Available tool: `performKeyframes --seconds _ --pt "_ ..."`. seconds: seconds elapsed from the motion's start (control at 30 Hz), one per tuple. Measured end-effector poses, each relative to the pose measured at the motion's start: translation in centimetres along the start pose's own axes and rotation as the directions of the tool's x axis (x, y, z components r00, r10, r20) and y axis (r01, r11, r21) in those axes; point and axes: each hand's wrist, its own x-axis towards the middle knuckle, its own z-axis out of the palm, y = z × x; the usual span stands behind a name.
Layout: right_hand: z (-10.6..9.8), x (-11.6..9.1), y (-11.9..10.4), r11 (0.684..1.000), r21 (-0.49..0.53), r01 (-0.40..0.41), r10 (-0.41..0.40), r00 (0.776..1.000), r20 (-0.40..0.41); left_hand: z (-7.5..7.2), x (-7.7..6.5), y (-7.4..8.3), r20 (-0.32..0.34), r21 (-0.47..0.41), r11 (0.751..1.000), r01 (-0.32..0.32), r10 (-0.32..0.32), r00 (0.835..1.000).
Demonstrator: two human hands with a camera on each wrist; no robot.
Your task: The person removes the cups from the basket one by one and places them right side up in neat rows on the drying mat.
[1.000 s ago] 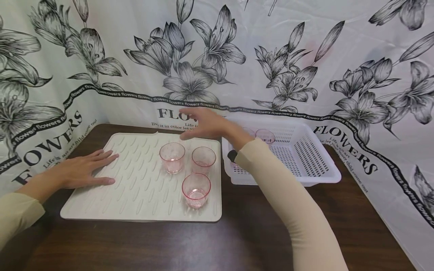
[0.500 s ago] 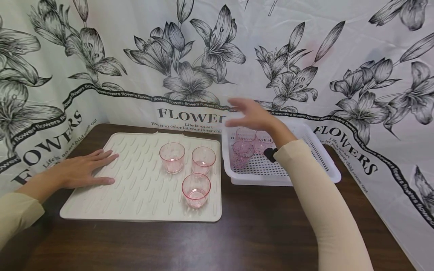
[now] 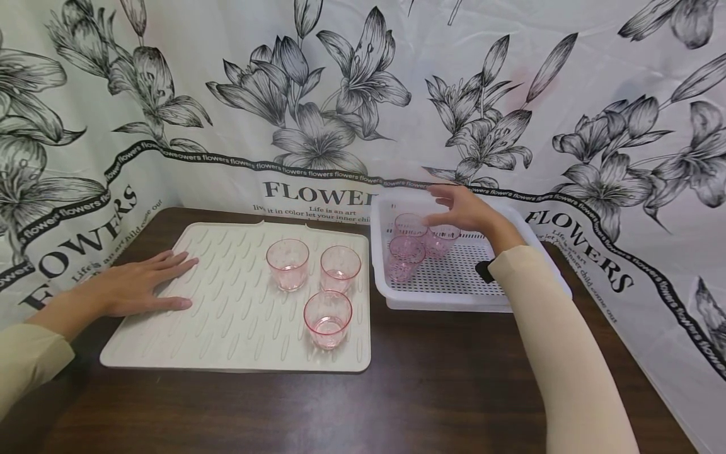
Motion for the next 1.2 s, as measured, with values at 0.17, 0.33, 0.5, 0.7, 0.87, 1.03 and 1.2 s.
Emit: performKeyframes --seconds 0.17,0.33,0.5,0.7,0.87,1.03,1.2 --pt "0.0 -0.2 1.3 0.999 -0.027 -0.034 0.034 0.999 0.023 0.0 -0.1 0.0 0.004 -0.003 1.0 0.001 -0.001 1.0" --pt "0.3 -0.1 2.7 0.996 -0.047 -0.07 0.072 0.997 0.034 -0.1 -0.2 0.1 0.005 -0.011 1.0 0.0 0.0 1.0" --pt "0.4 0.0 3.6 0.994 -0.063 -0.095 0.098 0.994 0.045 -0.1 -0.2 0.1 -0.001 -0.009 1.0 -0.001 0.001 1.0" --pt "0.5 0.0 4.2 0.993 -0.07 -0.096 0.102 0.991 0.083 0.0 -0.2 0.0 -0.007 -0.003 1.0 -0.001 0.001 1.0" --pt "0.7 0.1 4.6 0.99 -0.09 -0.11 0.118 0.989 0.093 0.0 -0.2 0.0 -0.006 -0.002 1.0 0.002 -0.002 1.0" --pt "1.0 0.2 5.2 0.988 -0.099 -0.119 0.13 0.986 0.105 0.0 -0.2 0.0 -0.003 -0.005 1.0 0.005 -0.005 1.0" --pt "1.3 0.2 5.4 0.986 -0.106 -0.127 0.139 0.984 0.113 0.0 -0.2 -0.1 -0.003 -0.001 1.0 0.005 -0.005 1.0"
